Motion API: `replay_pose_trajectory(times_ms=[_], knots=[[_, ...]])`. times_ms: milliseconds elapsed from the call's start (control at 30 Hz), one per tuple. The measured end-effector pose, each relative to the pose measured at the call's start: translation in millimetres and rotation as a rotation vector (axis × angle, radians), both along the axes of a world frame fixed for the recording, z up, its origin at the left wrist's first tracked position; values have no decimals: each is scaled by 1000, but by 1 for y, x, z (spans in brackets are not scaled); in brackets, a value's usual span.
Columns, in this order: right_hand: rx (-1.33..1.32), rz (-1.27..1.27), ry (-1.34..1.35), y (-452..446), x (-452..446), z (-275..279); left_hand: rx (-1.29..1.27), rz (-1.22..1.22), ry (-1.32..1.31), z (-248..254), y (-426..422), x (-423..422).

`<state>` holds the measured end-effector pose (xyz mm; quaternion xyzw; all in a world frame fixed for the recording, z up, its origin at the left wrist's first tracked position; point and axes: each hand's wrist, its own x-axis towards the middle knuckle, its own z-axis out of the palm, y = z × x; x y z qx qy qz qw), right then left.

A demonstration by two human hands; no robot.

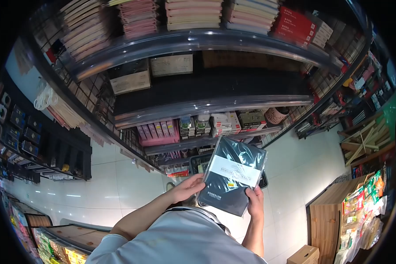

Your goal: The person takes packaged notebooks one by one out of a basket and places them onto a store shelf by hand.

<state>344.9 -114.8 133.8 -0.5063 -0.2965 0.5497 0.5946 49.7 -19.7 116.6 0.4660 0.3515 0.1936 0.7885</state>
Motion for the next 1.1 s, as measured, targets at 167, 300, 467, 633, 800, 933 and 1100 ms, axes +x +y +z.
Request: replay_pose_trajectory(times_ms=[167, 300, 467, 633, 800, 933, 1100], knots=[[61, 129, -240, 17, -15, 51, -7, 84, -300, 42, -11, 7], [107, 152, -313, 28, -23, 62, 80, 118, -366, 64, -14, -4], [150, 161, -317, 62, -31, 113, 303, 210, -363, 99, 4, -7], [247, 173, -413, 142, -32, 159, 364, 183, -341, 147, 63, -7], [194, 165, -410, 223, -25, 197, 401, 162, -124, 199, 134, -9], [229, 193, -346, 280, -12, 203, 522, 121, 3, 217, 196, -4], [229, 47, -763, 340, 4, 214, 682, 112, 239, 228, 253, 7]])
